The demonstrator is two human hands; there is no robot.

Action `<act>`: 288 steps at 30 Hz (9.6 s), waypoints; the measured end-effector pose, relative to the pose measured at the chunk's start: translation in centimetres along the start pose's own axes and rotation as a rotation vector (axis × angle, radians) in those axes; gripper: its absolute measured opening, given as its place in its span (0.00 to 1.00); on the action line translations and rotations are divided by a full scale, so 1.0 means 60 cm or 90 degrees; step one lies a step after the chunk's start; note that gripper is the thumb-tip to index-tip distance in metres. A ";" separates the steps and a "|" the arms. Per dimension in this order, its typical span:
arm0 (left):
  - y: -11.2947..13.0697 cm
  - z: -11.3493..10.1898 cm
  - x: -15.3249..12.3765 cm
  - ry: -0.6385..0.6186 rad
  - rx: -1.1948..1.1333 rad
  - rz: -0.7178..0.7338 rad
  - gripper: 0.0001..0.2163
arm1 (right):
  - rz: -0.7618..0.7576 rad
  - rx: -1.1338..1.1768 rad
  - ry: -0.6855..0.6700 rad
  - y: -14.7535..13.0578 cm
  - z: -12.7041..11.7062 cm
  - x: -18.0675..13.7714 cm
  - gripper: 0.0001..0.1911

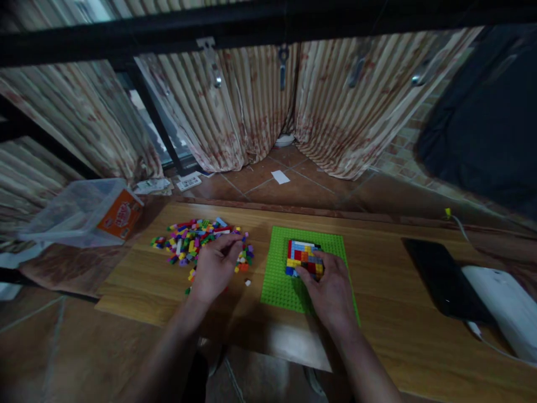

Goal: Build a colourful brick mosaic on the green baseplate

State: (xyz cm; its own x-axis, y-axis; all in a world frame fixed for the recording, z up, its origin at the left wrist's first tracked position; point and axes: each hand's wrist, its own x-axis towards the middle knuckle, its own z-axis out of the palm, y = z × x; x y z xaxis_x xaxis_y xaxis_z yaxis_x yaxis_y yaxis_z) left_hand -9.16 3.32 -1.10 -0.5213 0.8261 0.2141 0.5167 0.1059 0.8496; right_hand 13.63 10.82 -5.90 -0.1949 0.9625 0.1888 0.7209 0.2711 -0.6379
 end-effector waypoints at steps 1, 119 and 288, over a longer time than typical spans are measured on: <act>-0.007 -0.015 0.006 0.011 0.000 -0.005 0.10 | -0.001 -0.005 -0.004 0.002 0.001 0.001 0.31; 0.018 0.090 -0.010 -0.387 -0.218 -0.080 0.13 | -0.217 0.213 -0.082 -0.028 -0.037 0.002 0.12; -0.036 -0.073 0.029 0.082 -0.278 -0.088 0.05 | -0.379 0.126 -0.161 -0.180 0.143 -0.085 0.03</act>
State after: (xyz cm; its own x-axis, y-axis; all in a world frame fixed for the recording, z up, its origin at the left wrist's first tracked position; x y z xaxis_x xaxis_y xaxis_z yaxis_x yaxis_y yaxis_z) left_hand -14.16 2.11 -0.45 -0.6593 0.7424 0.1194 0.1168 -0.0558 0.9916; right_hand 1.13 3.07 -6.38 -0.6876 0.6155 0.3852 0.3125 0.7297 -0.6081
